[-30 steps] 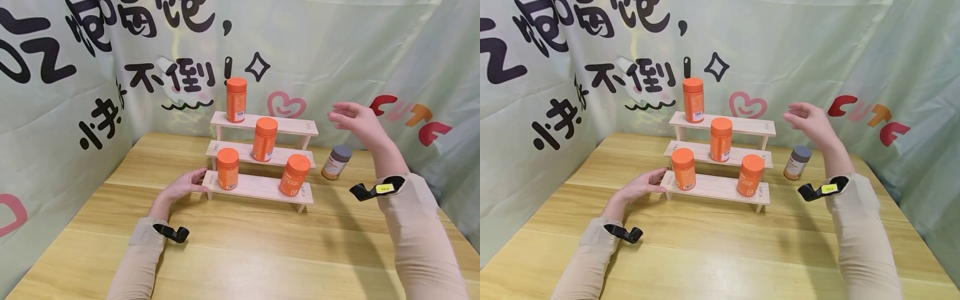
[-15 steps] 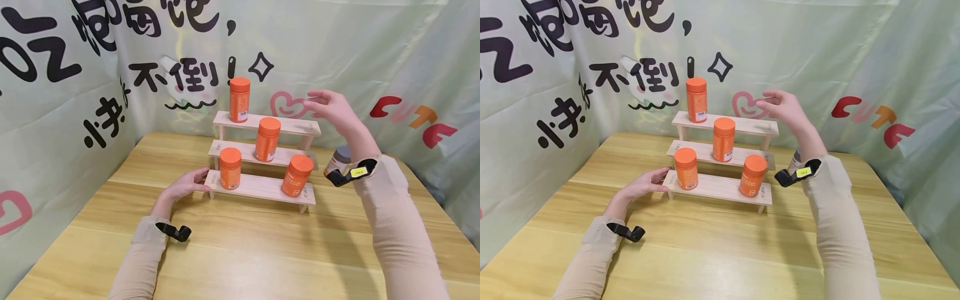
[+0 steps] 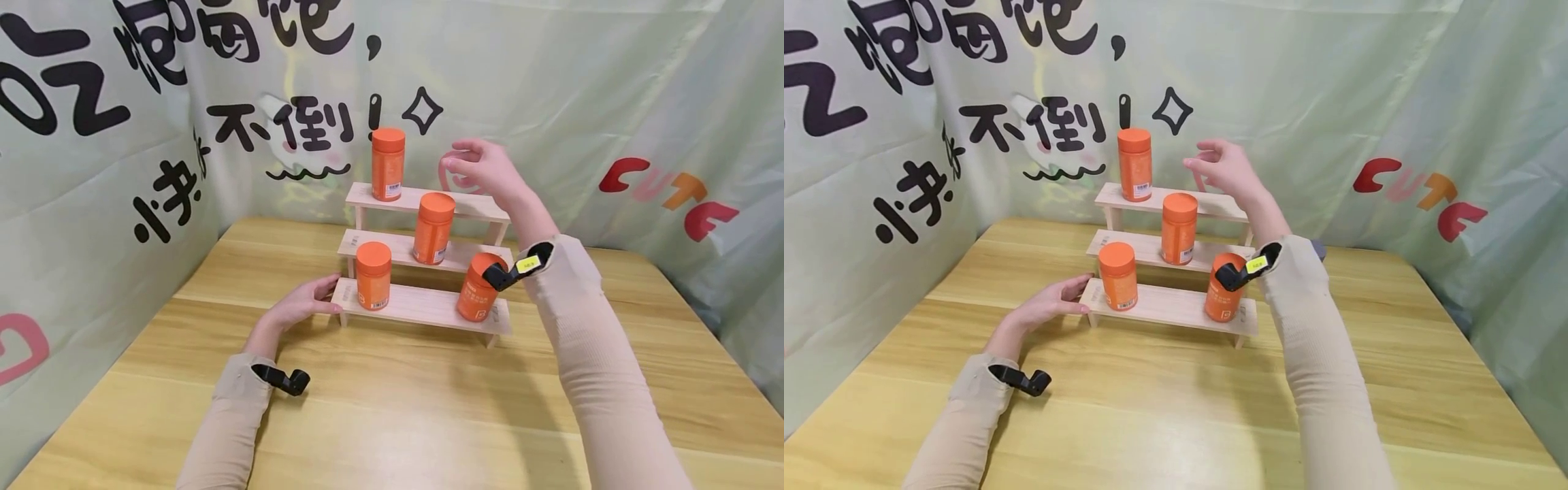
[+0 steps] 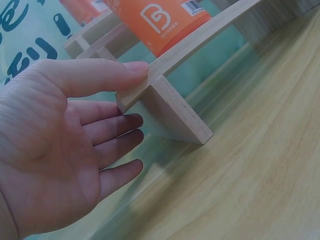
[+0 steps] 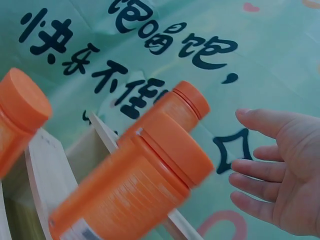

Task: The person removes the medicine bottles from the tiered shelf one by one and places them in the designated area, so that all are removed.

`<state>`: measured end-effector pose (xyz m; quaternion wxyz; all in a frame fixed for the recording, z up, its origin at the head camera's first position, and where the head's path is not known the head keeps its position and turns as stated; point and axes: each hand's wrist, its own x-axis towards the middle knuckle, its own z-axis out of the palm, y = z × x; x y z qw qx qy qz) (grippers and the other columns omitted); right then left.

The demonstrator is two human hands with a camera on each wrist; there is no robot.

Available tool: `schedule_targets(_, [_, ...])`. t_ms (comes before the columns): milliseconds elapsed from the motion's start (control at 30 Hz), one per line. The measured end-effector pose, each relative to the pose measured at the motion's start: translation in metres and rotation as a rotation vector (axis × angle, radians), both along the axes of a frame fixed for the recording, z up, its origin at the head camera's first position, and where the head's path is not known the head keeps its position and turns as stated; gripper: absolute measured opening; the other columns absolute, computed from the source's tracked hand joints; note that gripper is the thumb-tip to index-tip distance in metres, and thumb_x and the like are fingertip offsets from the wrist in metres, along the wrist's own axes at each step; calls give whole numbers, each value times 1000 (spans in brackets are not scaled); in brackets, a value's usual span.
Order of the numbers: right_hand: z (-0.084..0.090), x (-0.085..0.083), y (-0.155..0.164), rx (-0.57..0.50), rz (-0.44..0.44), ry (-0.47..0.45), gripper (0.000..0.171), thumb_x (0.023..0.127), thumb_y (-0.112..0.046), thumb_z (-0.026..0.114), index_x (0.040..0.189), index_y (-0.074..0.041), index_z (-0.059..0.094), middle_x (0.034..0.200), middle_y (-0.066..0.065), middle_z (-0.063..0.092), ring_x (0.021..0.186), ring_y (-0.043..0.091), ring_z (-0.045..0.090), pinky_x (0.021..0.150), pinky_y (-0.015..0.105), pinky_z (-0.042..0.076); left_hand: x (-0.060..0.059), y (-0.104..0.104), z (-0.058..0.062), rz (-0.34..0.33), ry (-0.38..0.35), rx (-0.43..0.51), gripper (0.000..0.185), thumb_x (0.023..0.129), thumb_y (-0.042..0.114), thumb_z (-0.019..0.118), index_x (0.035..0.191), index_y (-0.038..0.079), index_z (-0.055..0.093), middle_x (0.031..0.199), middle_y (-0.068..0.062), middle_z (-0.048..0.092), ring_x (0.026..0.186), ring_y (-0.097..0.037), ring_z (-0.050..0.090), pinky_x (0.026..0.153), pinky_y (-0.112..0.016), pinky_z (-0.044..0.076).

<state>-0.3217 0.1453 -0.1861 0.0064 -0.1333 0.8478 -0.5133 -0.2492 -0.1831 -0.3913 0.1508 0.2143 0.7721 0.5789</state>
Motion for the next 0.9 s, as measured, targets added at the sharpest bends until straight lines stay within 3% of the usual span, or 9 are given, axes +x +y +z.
schedule_targets(67, [1, -3, -8, -10, -3, -8, 65, 87, -33, 64, 142, -10, 37, 133, 10, 51, 104, 24, 58, 90, 34, 46, -1, 0, 1, -4, 2, 2, 82, 83, 7, 65, 144, -10, 13, 147, -27, 20, 136, -37, 21, 110, -47, 17])
schedule_targets(133, [1, -6, -16, -30, 3, -3, 66, 87, -31, 64, 142, -9, 36, 132, 10, 52, 99, 24, 59, 93, 36, 44, -2, 0, 1, -3, 1, 1, 82, 83, 7, 65, 144, -10, 13, 148, -27, 20, 136, -37, 20, 110, -46, 17])
schedule_targets(233, [0, -10, -27, -45, 17, 18, 65, 87, -28, 64, 142, -7, 36, 130, 11, 53, 94, 21, 57, 86, 29, 46, -2, 0, 2, -1, 1, 1, 82, 82, 7, 65, 143, -10, 13, 148, -27, 20, 136, -37, 20, 111, -46, 16])
schedule_targets(300, [-1, -10, -33, -34, 20, 18, 66, 87, -29, 64, 142, -7, 35, 130, 11, 53, 92, 21, 56, 73, 25, 47, -2, 0, 3, -6, 7, -2, 82, 83, 8, 66, 143, -11, 13, 147, -28, 19, 135, -38, 20, 110, -47, 16])
schedule_targets(367, [0, -11, -39, -11, 17, 8, 67, 87, -30, 64, 142, -8, 34, 131, 10, 53, 103, 25, 54, 63, 23, 45, -1, 0, 2, -7, 2, -4, 82, 83, 8, 66, 143, -11, 14, 147, -27, 20, 135, -38, 21, 110, -47, 16])
schedule_targets(467, [1, -12, -49, 9, 11, -6, 67, 86, -31, 65, 142, -9, 34, 132, 9, 52, 109, 26, 53, 69, 24, 47, -2, 0, 1, -8, -4, 1, 82, 83, 8, 66, 143, -10, 14, 148, -27, 20, 135, -38, 21, 110, -47, 17])
schedule_targets(567, [3, -12, -60, 15, 8, -3, 68, 86, -30, 65, 142, -9, 35, 132, 9, 51, 113, 24, 52, 89, 30, 46, -3, -1, 0, -2, -10, 10, 82, 83, 7, 66, 144, -9, 13, 148, -26, 20, 136, -36, 21, 110, -47, 17])
schedule_targets(633, [2, -13, -67, 14, 4, 6, 67, 85, -29, 66, 142, -8, 35, 131, 10, 52, 114, 22, 52, 94, 31, 44, -3, -1, 0, -4, -10, 16, 82, 83, 7, 65, 144, -10, 13, 148, -26, 20, 136, -37, 21, 110, -47, 17])
schedule_targets(900, [-2, -18, -84, 14, -38, 8, 64, 86, -28, 65, 140, -9, 37, 127, 9, 53, 110, 19, 51, 91, 30, 45, -2, -1, 1, -3, -11, 0, 82, 83, 8, 66, 144, -9, 14, 147, -27, 21, 135, -37, 23, 110, -47, 17])
